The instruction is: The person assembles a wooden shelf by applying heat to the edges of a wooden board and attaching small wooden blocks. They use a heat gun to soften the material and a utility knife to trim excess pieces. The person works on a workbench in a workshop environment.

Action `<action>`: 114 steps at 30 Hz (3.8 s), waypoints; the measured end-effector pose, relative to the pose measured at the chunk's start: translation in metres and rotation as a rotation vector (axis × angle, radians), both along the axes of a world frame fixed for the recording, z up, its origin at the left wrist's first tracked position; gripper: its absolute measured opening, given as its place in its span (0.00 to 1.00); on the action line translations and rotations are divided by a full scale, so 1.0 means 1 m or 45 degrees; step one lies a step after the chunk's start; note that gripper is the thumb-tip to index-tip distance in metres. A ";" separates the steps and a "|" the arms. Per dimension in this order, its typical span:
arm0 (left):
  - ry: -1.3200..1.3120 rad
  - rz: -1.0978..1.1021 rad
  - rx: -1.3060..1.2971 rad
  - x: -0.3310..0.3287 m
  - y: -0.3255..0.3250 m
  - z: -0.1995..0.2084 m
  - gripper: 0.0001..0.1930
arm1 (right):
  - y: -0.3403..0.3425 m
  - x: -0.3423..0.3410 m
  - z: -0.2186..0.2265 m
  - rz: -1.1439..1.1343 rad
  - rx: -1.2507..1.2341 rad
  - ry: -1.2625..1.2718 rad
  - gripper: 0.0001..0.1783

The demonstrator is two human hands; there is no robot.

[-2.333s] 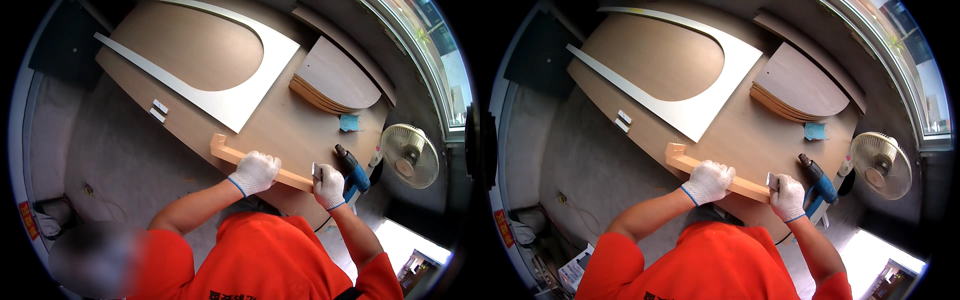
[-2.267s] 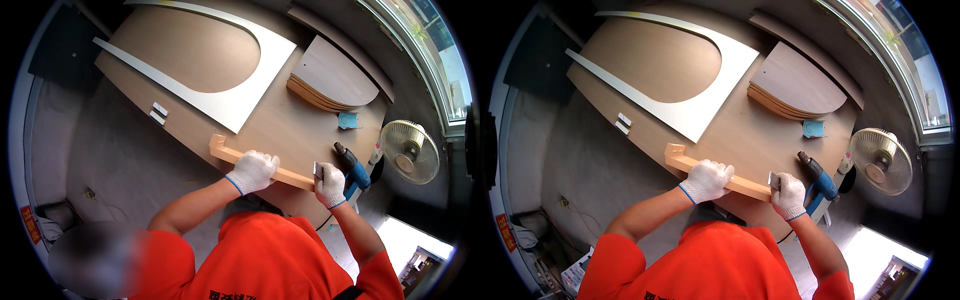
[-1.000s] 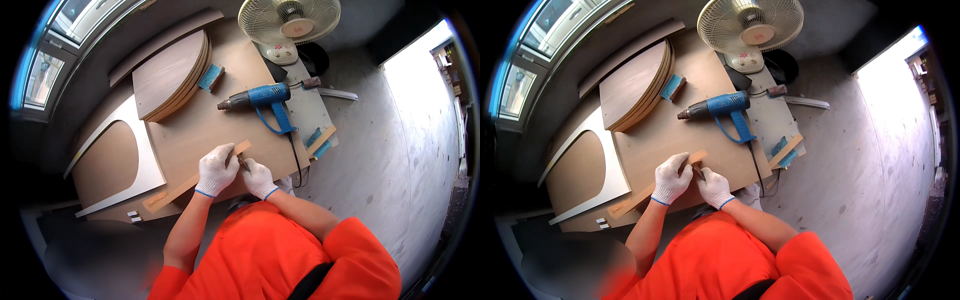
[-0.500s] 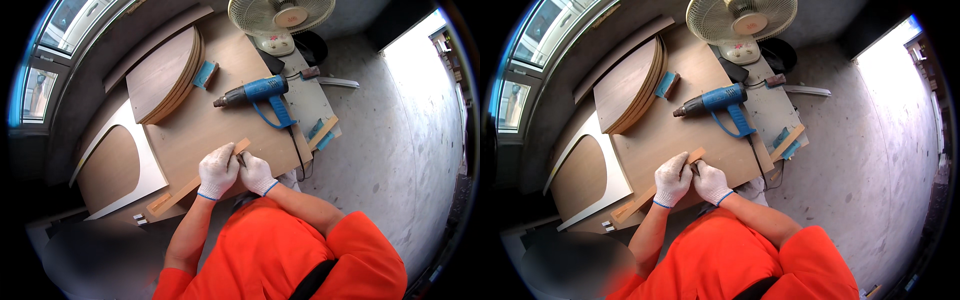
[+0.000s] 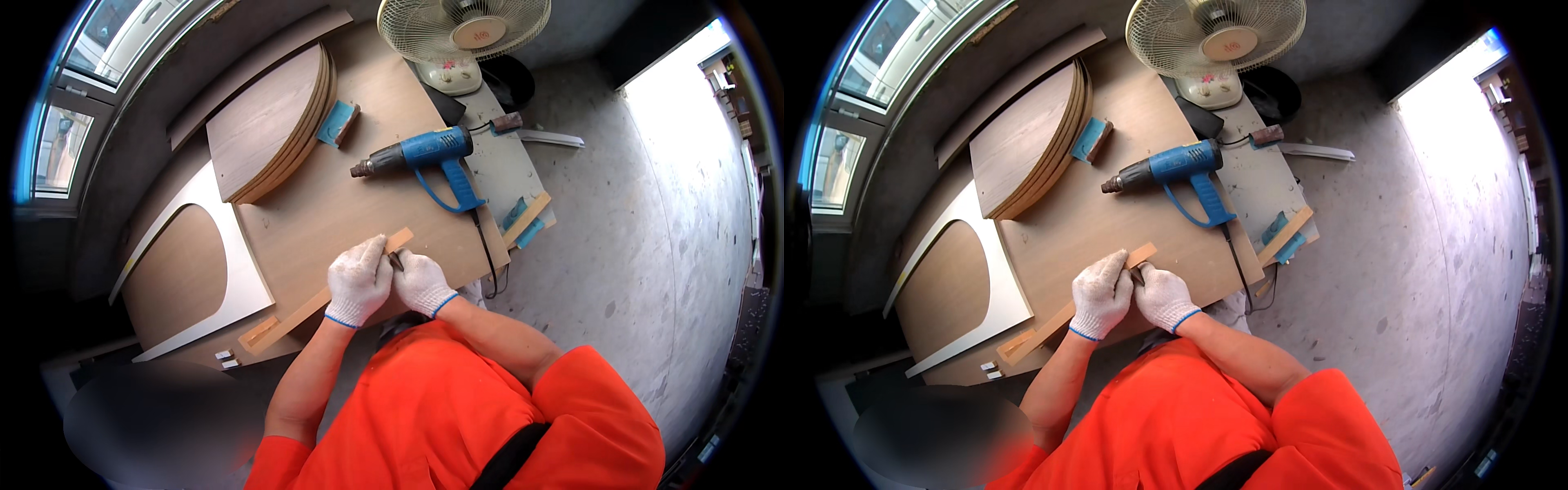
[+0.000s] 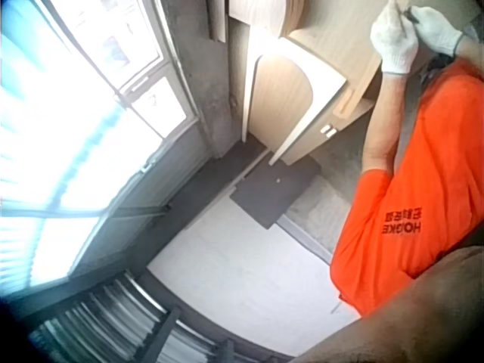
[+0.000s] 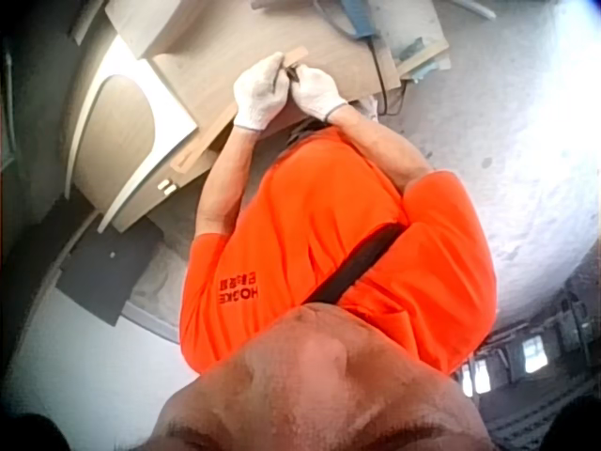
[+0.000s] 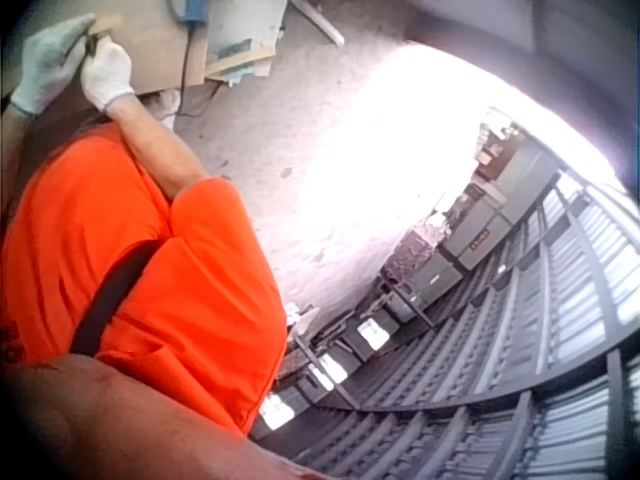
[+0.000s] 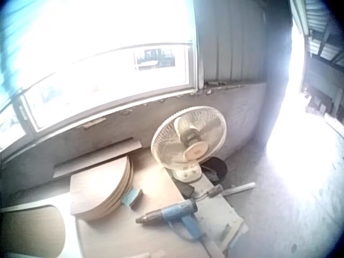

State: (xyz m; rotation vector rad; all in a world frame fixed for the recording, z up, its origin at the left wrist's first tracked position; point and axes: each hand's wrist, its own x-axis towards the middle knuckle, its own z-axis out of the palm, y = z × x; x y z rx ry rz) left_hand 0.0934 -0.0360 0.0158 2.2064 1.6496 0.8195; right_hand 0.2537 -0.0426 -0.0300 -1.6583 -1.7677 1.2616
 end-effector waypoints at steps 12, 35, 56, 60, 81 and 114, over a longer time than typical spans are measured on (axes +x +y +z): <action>-0.036 -0.024 -0.003 0.000 0.001 0.003 0.15 | 0.021 0.003 0.014 0.203 -0.103 -0.179 0.19; -0.059 -0.272 -0.254 0.000 0.011 0.024 0.16 | 0.012 0.033 -0.045 -0.427 -0.330 0.019 0.19; -1.120 1.744 0.541 -0.160 -0.214 -0.022 0.05 | 0.040 -0.005 0.045 -0.013 -0.492 0.522 0.12; -1.429 1.792 0.505 -0.167 -0.227 -0.026 0.12 | 0.039 -0.005 0.042 -0.072 -0.506 0.568 0.14; -2.985 1.113 -0.297 -0.048 -0.243 -0.088 0.27 | -0.053 0.055 -0.001 -0.106 -0.656 0.362 0.42; -0.320 0.270 -0.813 -0.065 -0.116 0.071 0.60 | -0.010 -0.101 0.063 -0.217 -0.148 0.177 0.26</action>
